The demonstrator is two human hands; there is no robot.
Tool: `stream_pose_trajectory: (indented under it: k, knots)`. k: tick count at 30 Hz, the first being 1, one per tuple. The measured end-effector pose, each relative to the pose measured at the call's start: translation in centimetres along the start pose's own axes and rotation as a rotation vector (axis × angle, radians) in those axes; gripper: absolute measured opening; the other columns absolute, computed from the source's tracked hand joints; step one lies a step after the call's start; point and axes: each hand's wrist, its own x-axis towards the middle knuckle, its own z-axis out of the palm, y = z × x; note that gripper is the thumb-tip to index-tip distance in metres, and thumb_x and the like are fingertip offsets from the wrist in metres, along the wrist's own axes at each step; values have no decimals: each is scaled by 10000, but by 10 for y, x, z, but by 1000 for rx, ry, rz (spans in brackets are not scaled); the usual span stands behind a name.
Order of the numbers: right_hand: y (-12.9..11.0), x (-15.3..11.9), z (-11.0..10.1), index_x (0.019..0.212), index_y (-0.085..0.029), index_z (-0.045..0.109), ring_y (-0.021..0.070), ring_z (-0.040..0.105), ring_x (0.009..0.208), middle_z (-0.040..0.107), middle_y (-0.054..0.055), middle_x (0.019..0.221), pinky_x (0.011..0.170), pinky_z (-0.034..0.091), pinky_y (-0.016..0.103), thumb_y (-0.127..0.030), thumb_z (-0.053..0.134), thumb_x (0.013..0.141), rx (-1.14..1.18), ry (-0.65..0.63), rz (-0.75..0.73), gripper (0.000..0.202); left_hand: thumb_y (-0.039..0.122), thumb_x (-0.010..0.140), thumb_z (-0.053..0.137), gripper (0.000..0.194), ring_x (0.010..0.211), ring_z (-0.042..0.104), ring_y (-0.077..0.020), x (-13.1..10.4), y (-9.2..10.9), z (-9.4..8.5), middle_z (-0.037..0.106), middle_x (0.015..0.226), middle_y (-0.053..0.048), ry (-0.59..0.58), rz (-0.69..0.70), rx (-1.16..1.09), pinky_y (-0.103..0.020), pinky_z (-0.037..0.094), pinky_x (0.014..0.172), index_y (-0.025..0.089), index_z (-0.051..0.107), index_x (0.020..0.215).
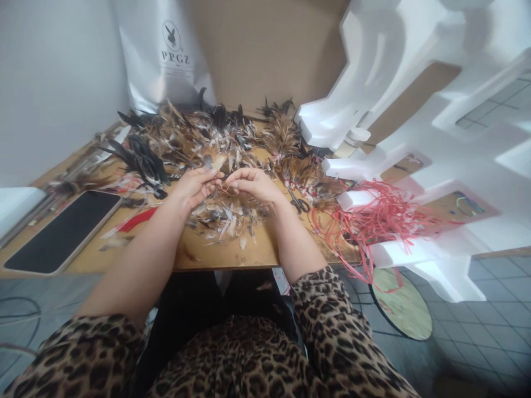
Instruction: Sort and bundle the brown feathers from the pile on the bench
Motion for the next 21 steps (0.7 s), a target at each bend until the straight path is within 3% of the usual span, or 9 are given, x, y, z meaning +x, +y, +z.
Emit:
stream_pose_trajectory:
  k: [4,12,21]
  knots:
    - [-1,-1,4,754,-124,647,70,520,560,636,3,641,559,416,210,-332,715,644,-21,6,-11,244,60,716,633,27,492,612,-77,1,0,0,663,641,-64,14,6,-18,-131,463,444,67,617,738]
    - [5,2,3,787,-123,674,60,489,548,632,-4,638,527,385,188,-352,693,672,-164,-80,7,257,69,704,649,60,502,610,-71,-1,1,1,681,704,-65,8,4,-38,-144,481,465,77,608,747]
    - [2,1,7,827,-108,706,66,506,545,668,17,679,533,392,192,-304,694,653,-399,-313,89,262,71,712,645,39,500,609,-66,-2,1,2,681,705,-70,-4,4,-19,-119,459,429,70,611,732]
